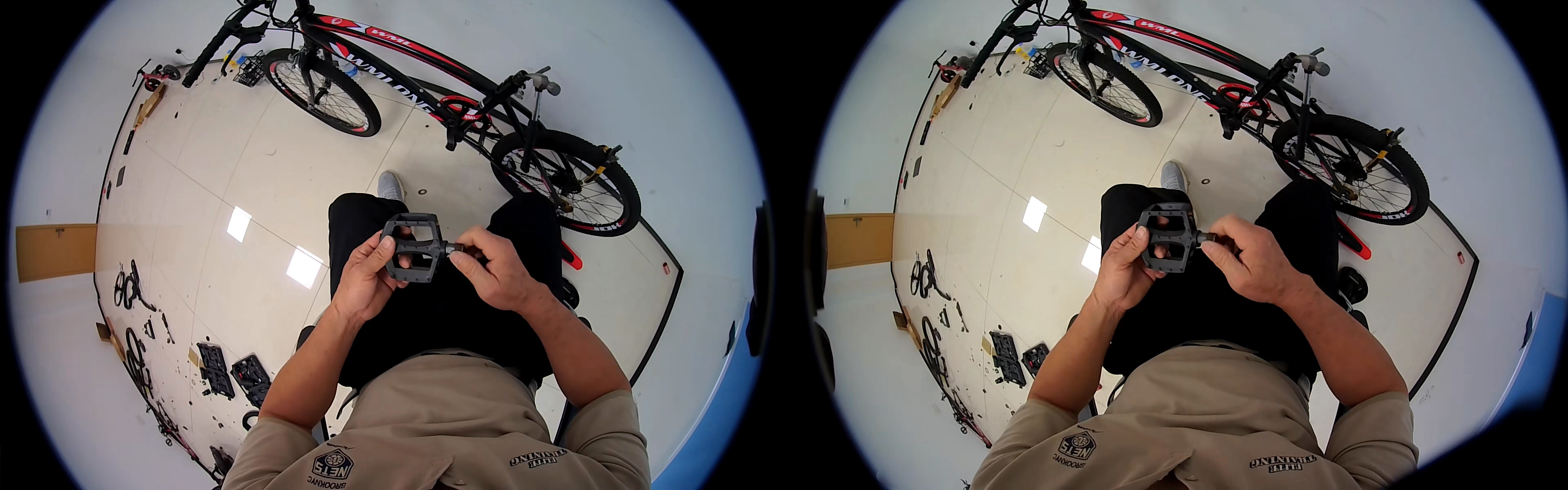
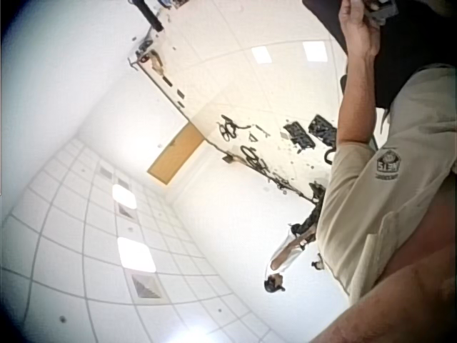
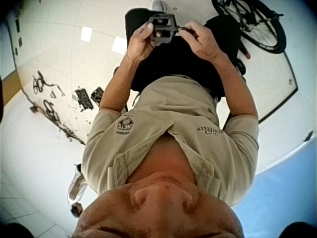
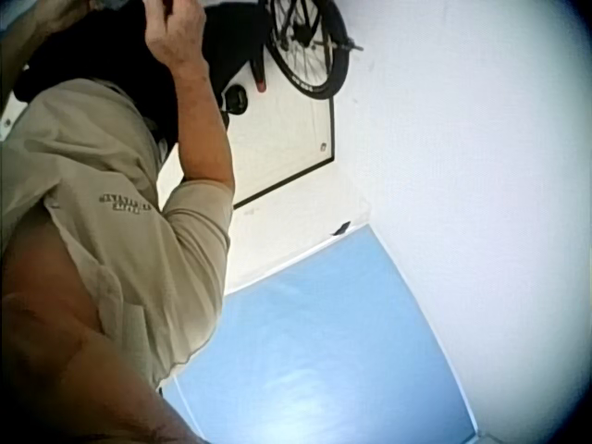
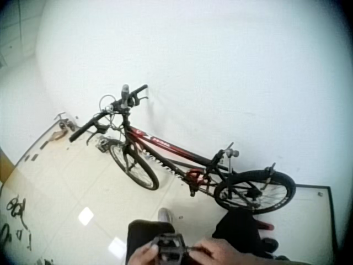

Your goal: The person sits in a chair and works on a bicycle pedal, using a small tool to adjust the internal mechanism. They repeatedly rotate the pedal and inspect the axle area while seated.

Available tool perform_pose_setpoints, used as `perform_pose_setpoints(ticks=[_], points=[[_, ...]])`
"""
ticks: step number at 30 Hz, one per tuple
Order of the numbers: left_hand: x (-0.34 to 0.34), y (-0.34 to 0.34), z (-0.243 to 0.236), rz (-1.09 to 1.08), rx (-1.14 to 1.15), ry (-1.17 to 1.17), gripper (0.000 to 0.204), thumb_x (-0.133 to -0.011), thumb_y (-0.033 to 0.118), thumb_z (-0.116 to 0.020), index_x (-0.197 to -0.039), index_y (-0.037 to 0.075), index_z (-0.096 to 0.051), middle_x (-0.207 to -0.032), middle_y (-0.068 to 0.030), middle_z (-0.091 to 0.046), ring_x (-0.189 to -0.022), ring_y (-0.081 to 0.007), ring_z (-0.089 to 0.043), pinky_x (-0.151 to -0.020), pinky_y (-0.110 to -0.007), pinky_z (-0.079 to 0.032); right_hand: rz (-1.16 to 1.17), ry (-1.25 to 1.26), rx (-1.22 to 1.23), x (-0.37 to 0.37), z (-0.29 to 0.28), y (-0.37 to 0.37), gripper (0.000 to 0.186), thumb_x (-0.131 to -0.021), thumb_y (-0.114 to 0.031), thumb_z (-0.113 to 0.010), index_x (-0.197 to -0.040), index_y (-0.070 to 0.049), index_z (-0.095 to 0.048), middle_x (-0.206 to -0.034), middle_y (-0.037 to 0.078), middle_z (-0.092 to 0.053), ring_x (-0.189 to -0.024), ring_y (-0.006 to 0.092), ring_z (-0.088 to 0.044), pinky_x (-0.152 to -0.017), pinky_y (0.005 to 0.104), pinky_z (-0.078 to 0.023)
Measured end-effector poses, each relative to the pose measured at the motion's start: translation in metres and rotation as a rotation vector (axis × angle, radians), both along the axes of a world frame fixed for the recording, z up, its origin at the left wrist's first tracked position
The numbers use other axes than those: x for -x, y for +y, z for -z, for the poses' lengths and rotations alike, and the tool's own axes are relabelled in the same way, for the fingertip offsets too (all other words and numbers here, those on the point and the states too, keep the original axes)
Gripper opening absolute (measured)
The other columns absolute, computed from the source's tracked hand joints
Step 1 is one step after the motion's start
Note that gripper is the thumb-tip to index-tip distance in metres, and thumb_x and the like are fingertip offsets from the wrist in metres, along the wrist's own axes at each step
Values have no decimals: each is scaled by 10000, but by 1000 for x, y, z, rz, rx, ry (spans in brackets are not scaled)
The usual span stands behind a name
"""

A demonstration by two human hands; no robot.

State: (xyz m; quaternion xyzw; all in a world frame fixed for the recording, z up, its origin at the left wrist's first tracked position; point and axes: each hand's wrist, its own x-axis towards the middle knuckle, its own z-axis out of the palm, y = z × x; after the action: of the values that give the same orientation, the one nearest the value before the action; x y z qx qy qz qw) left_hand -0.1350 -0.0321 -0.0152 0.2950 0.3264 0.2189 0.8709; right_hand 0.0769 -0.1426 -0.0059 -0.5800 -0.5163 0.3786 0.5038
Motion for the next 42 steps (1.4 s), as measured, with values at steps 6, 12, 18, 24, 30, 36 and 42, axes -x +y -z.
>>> perform_pose_setpoints(ticks=[6, 12, 18, 24, 30, 36, 42], points=[[1, 1, 1, -4, 18, 8, 335, -1058, 340, -548, -1251, 74, -614, -787, -20, -650, -669, -130, -605, -628, -265, -502, -97, -81, 91, -10, 9, -3, 197, -985, -186, -657, -935, -10, -584, -664, 68, -567, -580, 155, -527, -555, 312, -436], [1, 1, 1, 5, 25, 17, 337, -1052, 340, -561, -1251, 73, -616, -792, -21, -648, -671, -132, -607, -620, -265, -505, -66, -38, 38, -5, -4, 0, 172, -989, -155, -646, -921, -15, -572, -681, 98, -576, -571, 205, -557, -550, 328, -442], [0, 0, -1, 12, 41, 4, 309, -1053, 317, -567, -1242, 81, -631, -802, -16, -651, -685, -112, -619, -617, -252, -508, -82, -139, 1, -6, -7, 1, 162, -992, -142, -634, -911, -17, -570, -690, 101, -568, -572, 226, -559, -546, 339, -439], [0, -1, -1, 9, 45, -15, 297, -1057, 302, -565, -1240, 79, -637, -811, -12, -657, -684, -100, -623, -618, -245, -516, -62, -147, -9, -5, -2, 2, 190, -1000, -152, -622, -881, -17, -560, -674, 102, -550, -563, 237, -545, -538, 345, -429], [1, 0, -2, 1, 41, -14, 307, -1056, 315, -567, -1237, 78, -637, -804, -9, -655, -680, -99, -620, -613, -244, -510, -86, -66, 48, -7, 0, 2, 178, -1009, -146, -600, -903, -5, -576, -673, 95, -560, -561, 198, -528, -545, 334, -430], [1, 1, -1, -8, 49, -4, 306, -1055, 316, -568, -1232, 76, -637, -794, -8, -650, -676, -98, -616, -609, -244, -508, -84, -3, 30, -7, 1, 1, 132, -1005, -123, -588, -964, 2, -598, -683, 87, -572, -582, 176, -541, -566, 320, -442], [0, 0, -1, 10, 40, 8, 290, -1054, 301, -573, -1232, 81, -638, -800, -8, -651, -675, -96, -612, -610, -245, -505, -85, -130, 17, -6, -6, 3, 144, -1003, -130, -597, -928, -10, -572, -701, 104, -576, -584, 242, -557, -566, 354, -451]])
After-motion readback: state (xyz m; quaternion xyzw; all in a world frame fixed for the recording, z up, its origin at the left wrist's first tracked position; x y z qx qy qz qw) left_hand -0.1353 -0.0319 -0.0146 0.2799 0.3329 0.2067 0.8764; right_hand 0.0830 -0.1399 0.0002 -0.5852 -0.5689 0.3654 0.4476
